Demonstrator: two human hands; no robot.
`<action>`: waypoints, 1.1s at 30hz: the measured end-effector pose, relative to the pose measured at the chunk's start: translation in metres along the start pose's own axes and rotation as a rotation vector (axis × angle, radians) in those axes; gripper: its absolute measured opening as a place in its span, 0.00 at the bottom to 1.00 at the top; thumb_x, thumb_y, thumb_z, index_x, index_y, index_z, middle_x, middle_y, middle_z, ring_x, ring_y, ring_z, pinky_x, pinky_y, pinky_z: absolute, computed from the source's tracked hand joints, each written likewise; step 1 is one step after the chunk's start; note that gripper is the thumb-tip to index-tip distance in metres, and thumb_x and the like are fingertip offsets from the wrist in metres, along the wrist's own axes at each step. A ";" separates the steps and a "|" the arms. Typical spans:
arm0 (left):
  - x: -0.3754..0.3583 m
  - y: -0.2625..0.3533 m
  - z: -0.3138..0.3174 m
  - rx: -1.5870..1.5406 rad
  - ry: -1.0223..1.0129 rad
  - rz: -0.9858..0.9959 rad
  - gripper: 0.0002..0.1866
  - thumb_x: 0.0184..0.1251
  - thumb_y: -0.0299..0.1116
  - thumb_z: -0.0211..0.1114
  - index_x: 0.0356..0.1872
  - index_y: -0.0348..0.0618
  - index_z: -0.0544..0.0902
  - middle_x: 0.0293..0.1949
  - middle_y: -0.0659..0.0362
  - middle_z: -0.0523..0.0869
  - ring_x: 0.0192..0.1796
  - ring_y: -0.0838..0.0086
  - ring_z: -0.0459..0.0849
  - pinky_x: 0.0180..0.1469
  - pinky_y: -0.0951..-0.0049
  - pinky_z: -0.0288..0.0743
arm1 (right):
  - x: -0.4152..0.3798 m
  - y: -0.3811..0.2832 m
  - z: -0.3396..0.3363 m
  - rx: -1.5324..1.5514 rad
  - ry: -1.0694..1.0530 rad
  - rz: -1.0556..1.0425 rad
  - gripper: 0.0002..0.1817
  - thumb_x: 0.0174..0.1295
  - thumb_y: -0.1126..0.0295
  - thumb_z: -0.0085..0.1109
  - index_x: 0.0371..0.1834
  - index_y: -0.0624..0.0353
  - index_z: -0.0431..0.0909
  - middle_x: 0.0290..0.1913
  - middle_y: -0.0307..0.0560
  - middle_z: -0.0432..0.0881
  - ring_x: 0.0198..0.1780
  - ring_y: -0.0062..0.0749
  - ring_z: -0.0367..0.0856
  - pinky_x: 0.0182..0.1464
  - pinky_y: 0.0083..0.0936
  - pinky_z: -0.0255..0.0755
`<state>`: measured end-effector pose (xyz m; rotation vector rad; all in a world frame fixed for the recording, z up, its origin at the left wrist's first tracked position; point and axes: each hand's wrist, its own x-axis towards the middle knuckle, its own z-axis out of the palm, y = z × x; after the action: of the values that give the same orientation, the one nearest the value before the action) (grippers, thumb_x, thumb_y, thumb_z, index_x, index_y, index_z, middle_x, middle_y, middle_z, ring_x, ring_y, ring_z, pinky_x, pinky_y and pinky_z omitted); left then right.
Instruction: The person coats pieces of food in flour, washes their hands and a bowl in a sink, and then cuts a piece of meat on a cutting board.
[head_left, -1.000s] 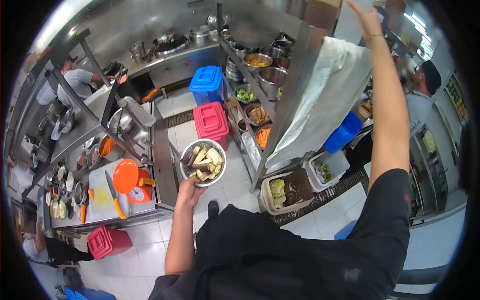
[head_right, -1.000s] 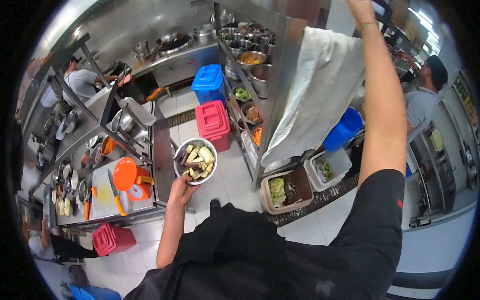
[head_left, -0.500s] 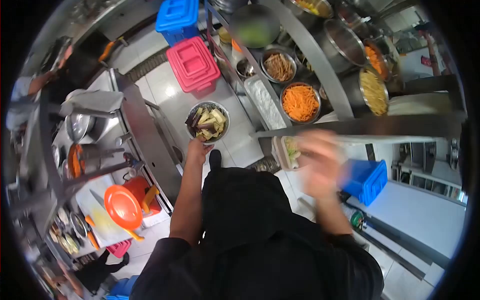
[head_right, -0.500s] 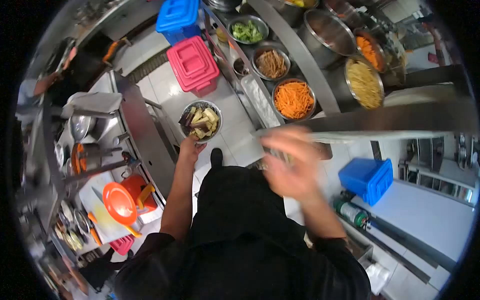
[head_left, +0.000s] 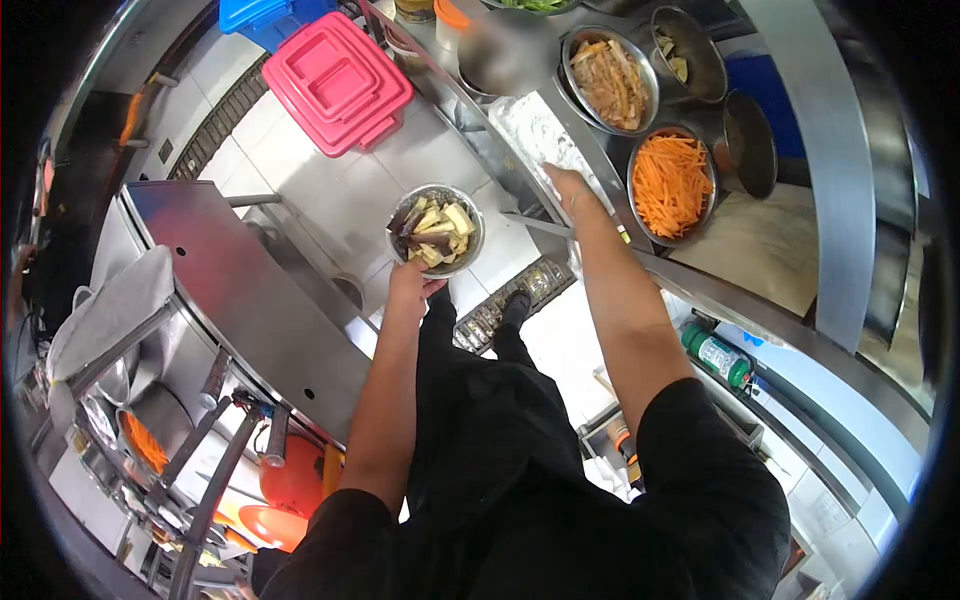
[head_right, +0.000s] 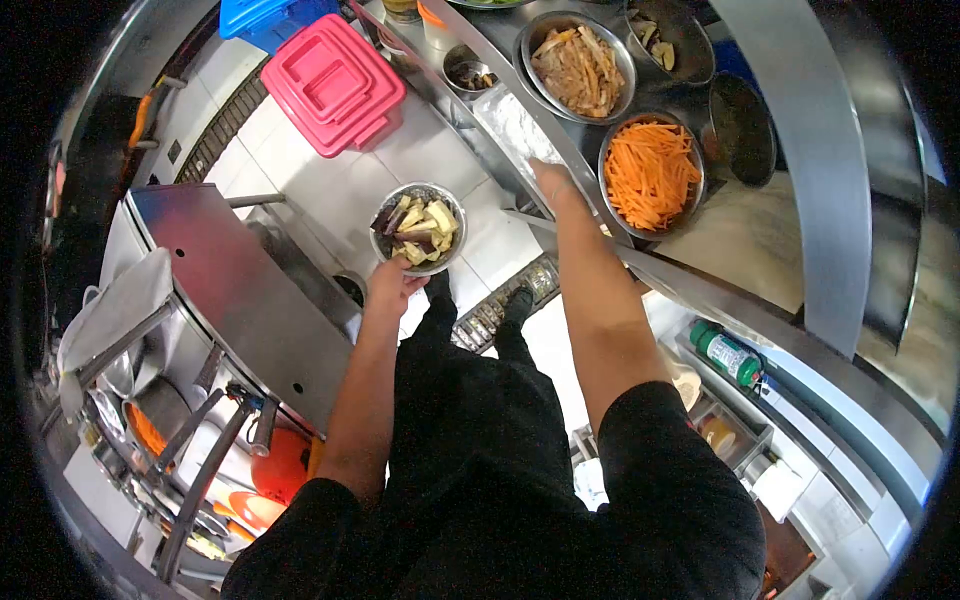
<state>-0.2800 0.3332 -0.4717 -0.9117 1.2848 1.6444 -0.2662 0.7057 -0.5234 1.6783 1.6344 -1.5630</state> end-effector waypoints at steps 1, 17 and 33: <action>0.004 -0.001 0.001 0.023 0.005 -0.012 0.18 0.67 0.26 0.55 0.58 0.36 0.74 0.49 0.48 0.85 0.46 0.58 0.88 0.46 0.57 0.88 | -0.012 -0.020 0.003 0.032 -0.043 0.052 0.47 0.65 0.49 0.68 0.79 0.65 0.58 0.84 0.57 0.53 0.83 0.51 0.50 0.79 0.50 0.49; 0.050 0.003 0.074 0.176 -0.125 0.035 0.23 0.68 0.28 0.55 0.65 0.44 0.68 0.52 0.50 0.83 0.45 0.59 0.88 0.42 0.59 0.89 | 0.071 -0.014 0.002 0.412 -0.095 -0.326 0.44 0.56 0.70 0.76 0.77 0.54 0.64 0.73 0.53 0.69 0.71 0.38 0.69 0.63 0.39 0.70; 0.002 -0.003 0.103 0.219 -0.143 0.157 0.25 0.61 0.29 0.57 0.62 0.40 0.70 0.45 0.50 0.87 0.35 0.64 0.89 0.34 0.63 0.87 | -0.177 -0.010 0.046 -0.461 0.030 -1.008 0.25 0.57 0.81 0.59 0.62 0.61 0.80 0.56 0.62 0.85 0.57 0.57 0.83 0.63 0.39 0.76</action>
<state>-0.2825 0.4349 -0.4528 -0.5641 1.4326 1.6178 -0.2504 0.5833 -0.3884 0.6245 2.8041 -1.2892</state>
